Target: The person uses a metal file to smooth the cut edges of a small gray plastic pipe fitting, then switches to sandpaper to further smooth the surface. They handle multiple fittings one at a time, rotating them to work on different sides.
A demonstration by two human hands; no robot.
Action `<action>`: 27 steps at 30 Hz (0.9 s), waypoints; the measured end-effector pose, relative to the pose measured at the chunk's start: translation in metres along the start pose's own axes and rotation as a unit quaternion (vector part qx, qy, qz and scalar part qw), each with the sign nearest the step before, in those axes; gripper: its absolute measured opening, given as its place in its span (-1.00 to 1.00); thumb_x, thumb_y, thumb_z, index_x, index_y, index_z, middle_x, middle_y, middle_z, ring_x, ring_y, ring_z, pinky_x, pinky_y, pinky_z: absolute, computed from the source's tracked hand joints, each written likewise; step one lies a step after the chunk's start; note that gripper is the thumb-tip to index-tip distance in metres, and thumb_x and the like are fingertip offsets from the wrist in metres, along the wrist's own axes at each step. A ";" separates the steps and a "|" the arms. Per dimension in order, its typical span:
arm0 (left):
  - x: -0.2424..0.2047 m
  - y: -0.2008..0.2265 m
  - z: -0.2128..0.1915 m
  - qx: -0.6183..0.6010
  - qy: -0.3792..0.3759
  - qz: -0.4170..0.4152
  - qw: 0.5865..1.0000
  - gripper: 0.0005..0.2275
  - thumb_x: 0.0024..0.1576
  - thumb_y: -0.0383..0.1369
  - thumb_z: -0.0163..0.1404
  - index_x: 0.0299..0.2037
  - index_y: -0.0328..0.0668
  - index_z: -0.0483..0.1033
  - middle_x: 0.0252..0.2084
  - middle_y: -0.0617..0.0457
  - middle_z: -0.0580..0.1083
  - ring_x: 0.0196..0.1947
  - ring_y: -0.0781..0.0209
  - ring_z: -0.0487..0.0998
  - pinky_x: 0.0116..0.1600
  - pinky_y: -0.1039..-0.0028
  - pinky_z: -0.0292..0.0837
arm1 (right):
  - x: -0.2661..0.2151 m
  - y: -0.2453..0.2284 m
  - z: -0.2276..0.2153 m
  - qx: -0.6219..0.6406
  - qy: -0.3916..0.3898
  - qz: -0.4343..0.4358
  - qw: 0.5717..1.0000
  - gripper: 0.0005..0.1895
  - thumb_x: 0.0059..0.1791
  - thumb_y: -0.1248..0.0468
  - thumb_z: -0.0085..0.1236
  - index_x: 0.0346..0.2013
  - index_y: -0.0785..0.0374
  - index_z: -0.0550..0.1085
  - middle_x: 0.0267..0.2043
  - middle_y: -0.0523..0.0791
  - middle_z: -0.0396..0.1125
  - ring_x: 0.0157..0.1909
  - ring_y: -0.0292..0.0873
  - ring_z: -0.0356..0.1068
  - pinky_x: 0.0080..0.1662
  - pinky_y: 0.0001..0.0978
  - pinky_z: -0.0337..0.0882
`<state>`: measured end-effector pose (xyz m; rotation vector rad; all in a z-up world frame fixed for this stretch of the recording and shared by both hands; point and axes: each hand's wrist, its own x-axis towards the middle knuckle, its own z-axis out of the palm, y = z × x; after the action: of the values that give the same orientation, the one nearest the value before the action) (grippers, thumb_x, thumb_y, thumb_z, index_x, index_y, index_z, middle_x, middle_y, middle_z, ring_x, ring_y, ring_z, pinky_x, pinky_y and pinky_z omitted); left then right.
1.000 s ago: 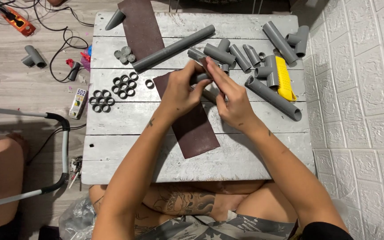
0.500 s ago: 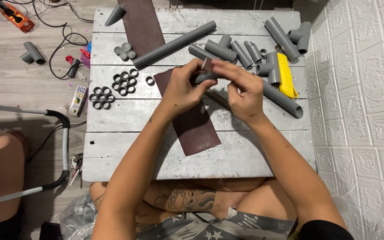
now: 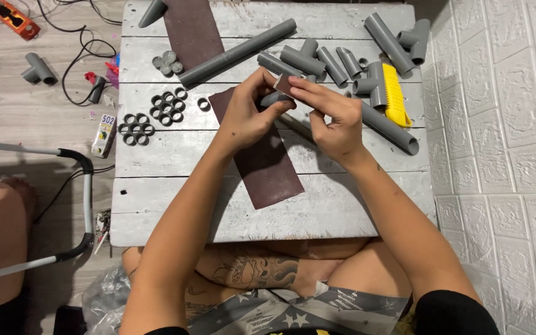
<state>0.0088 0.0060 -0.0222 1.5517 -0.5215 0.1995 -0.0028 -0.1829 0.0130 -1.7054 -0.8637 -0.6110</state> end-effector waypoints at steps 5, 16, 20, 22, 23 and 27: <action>0.005 0.022 -0.009 0.012 0.037 0.010 0.999 -0.83 0.20 -0.45 0.19 -0.13 -0.23 0.43 -0.48 0.02 0.52 -0.46 0.35 0.44 -0.26 0.52 0.34 | 0.003 -0.017 0.005 -0.006 -0.015 -0.007 1.000 -0.43 -0.14 0.75 -0.19 0.06 0.43 0.53 0.10 0.19 0.44 0.12 0.21 0.46 0.04 -0.03 0.48; 0.001 0.010 0.003 0.025 0.061 0.006 0.998 -0.81 0.15 -0.45 0.21 -0.13 -0.19 0.44 -0.50 0.00 0.50 -0.48 0.34 0.43 -0.34 0.52 0.37 | -0.006 -0.007 0.016 -0.052 -0.049 -0.043 0.997 -0.40 -0.10 0.69 -0.12 0.27 0.52 0.36 0.30 0.23 0.28 0.29 0.20 0.31 0.18 -0.05 0.42; 0.000 -0.003 0.004 0.031 0.065 0.007 0.997 -0.82 0.12 -0.50 0.20 -0.18 -0.17 0.43 -0.54 0.01 0.45 -0.51 0.32 0.46 -0.38 0.52 0.35 | -0.008 -0.003 0.016 -0.053 -0.062 -0.055 0.995 -0.39 -0.12 0.68 -0.10 0.26 0.55 0.35 0.34 0.24 0.22 0.34 0.21 0.25 0.25 -0.03 0.36; -0.001 0.004 0.004 0.015 0.055 0.004 0.998 -0.83 0.15 -0.48 0.19 -0.16 -0.17 0.44 -0.50 0.03 0.51 -0.48 0.38 0.44 -0.38 0.56 0.33 | -0.008 -0.003 0.017 -0.058 -0.053 -0.046 0.996 -0.40 -0.10 0.68 -0.13 0.27 0.55 0.34 0.34 0.25 0.22 0.33 0.21 0.27 0.24 -0.04 0.38; 0.000 0.007 0.005 -0.001 0.050 0.001 0.999 -0.84 0.18 -0.46 0.18 -0.14 -0.16 0.44 -0.45 0.04 0.57 -0.46 0.44 0.43 -0.37 0.61 0.31 | -0.008 -0.003 0.017 -0.063 -0.048 -0.038 0.996 -0.41 -0.07 0.68 -0.17 0.28 0.54 0.33 0.33 0.25 0.23 0.32 0.22 0.28 0.22 -0.04 0.40; 0.001 0.017 0.006 0.016 0.052 0.003 0.999 -0.83 0.18 -0.47 0.17 -0.13 -0.19 0.42 -0.49 0.01 0.54 -0.51 0.40 0.40 -0.41 0.56 0.30 | -0.008 -0.006 0.017 -0.058 -0.044 -0.043 0.996 -0.41 -0.07 0.68 -0.15 0.28 0.53 0.35 0.32 0.26 0.23 0.33 0.21 0.28 0.25 -0.07 0.38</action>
<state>0.0005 0.0004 -0.0070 1.5625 -0.4424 0.2928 -0.0126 -0.1682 0.0055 -1.8188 -0.9835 -0.6598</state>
